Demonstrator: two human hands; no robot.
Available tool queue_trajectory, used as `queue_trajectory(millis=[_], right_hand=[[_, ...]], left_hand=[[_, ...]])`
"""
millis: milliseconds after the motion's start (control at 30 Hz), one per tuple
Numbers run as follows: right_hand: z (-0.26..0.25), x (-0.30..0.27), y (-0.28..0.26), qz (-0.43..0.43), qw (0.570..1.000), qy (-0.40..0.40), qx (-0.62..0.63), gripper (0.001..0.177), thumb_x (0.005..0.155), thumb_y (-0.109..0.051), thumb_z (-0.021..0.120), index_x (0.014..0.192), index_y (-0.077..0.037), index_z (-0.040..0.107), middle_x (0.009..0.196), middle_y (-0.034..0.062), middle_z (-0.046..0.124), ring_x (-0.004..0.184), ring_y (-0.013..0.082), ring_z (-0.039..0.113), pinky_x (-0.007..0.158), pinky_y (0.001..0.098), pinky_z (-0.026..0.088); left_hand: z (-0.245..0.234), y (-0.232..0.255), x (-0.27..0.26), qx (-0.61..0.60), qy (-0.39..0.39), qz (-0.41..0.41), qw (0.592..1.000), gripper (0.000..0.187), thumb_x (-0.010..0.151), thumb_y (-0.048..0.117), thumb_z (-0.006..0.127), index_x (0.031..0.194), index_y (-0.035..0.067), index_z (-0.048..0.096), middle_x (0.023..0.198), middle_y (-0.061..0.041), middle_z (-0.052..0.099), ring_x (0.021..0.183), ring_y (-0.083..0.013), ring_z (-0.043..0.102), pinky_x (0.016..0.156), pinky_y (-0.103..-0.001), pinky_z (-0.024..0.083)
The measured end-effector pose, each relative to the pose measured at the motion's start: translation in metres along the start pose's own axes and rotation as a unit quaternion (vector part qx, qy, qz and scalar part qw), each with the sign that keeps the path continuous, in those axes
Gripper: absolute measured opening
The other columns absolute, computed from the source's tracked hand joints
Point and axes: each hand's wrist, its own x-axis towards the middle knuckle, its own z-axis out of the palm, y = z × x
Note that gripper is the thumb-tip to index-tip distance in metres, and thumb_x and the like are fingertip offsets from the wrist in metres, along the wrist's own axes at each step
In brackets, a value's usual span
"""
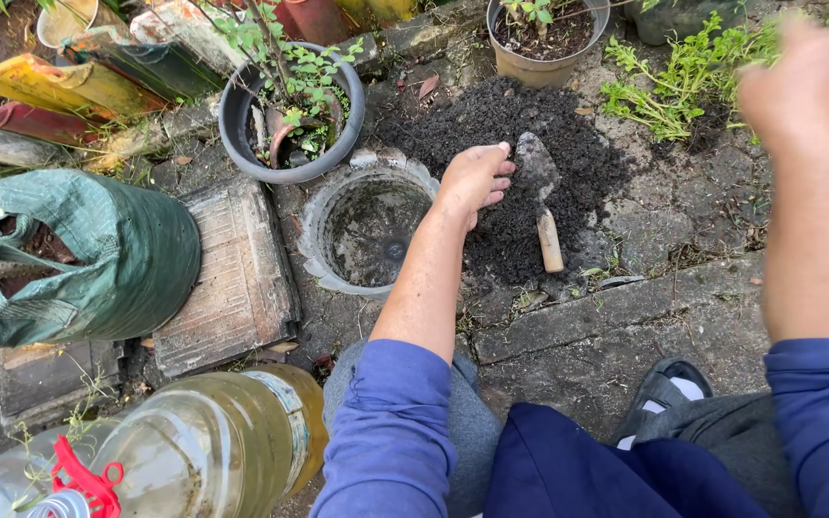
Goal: Digging soil from a plastic container and preparing the ground for planting.
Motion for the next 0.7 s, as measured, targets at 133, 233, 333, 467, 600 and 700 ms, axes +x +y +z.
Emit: queue_trajectory(millis=[133, 233, 333, 467, 600, 700], right_hand=[[-0.036, 0.002, -0.018, 0.121, 0.963, 0.004, 0.241, 0.05, 0.094, -0.014, 0.076, 0.142, -0.007, 0.066, 0.125, 0.0252, 0.068, 0.107, 0.0374, 0.065, 0.086, 0.0512, 0.053], [-0.018, -0.002, -0.049, 0.119, 0.951, -0.105, 0.267, 0.045, 0.099, -0.024, 0.078, 0.142, -0.014, 0.069, 0.127, 0.0189, 0.07, 0.107, 0.033, 0.069, 0.091, 0.0486, 0.055], [0.0, -0.02, -0.11, 0.04, 0.929, -0.231, 0.285, 0.052, 0.095, -0.032, 0.078, 0.143, -0.013, 0.066, 0.133, 0.0188, 0.067, 0.118, 0.0347, 0.063, 0.099, 0.0497, 0.049], [0.031, -0.046, -0.166, -0.01, 0.882, -0.378, 0.282, 0.056, 0.092, -0.033, 0.074, 0.143, -0.016, 0.062, 0.133, 0.0149, 0.069, 0.12, 0.0324, 0.066, 0.103, 0.0459, 0.051], [0.058, -0.054, -0.18, -0.052, 0.865, -0.417, 0.275, 0.057, 0.091, -0.033, 0.073, 0.144, -0.014, 0.062, 0.13, 0.0159, 0.07, 0.119, 0.0335, 0.067, 0.105, 0.0439, 0.051], [0.06, -0.053, -0.187, -0.046, 0.865, -0.431, 0.253, 0.057, 0.092, -0.034, 0.072, 0.145, -0.014, 0.061, 0.131, 0.0158, 0.07, 0.12, 0.0338, 0.066, 0.105, 0.0443, 0.051]], left_hand=[[-0.009, -0.009, 0.014, 0.0, 0.029, 0.022, 0.999, 0.052, 0.098, 0.038, 0.055, 0.138, 0.005, 0.06, 0.131, -0.014, 0.069, 0.116, -0.0261, 0.067, 0.095, -0.041, 0.056], [-0.019, -0.013, 0.022, -0.035, 0.056, 0.045, 0.997, 0.053, 0.098, 0.038, 0.057, 0.14, 0.006, 0.058, 0.13, -0.012, 0.067, 0.112, -0.0251, 0.065, 0.093, -0.038, 0.052], [-0.032, -0.025, 0.026, -0.059, 0.119, 0.024, 0.991, 0.05, 0.095, 0.035, 0.06, 0.136, 0.006, 0.062, 0.125, -0.008, 0.067, 0.105, -0.0214, 0.063, 0.085, -0.037, 0.051], [-0.059, -0.066, 0.047, -0.102, 0.16, 0.001, 0.982, 0.046, 0.101, 0.031, 0.062, 0.138, 0.003, 0.067, 0.104, -0.017, 0.063, 0.085, -0.0245, 0.05, 0.072, -0.041, 0.041], [-0.077, -0.086, 0.052, -0.099, 0.237, 0.023, 0.966, 0.042, 0.095, 0.026, 0.065, 0.128, 0.001, 0.067, 0.12, -0.012, 0.072, 0.103, -0.0199, 0.067, 0.089, -0.035, 0.052], [-0.088, -0.122, 0.078, -0.057, 0.231, 0.05, 0.97, 0.041, 0.096, 0.022, 0.058, 0.13, 0.001, 0.066, 0.127, -0.014, 0.072, 0.116, -0.0221, 0.067, 0.099, -0.035, 0.049]])
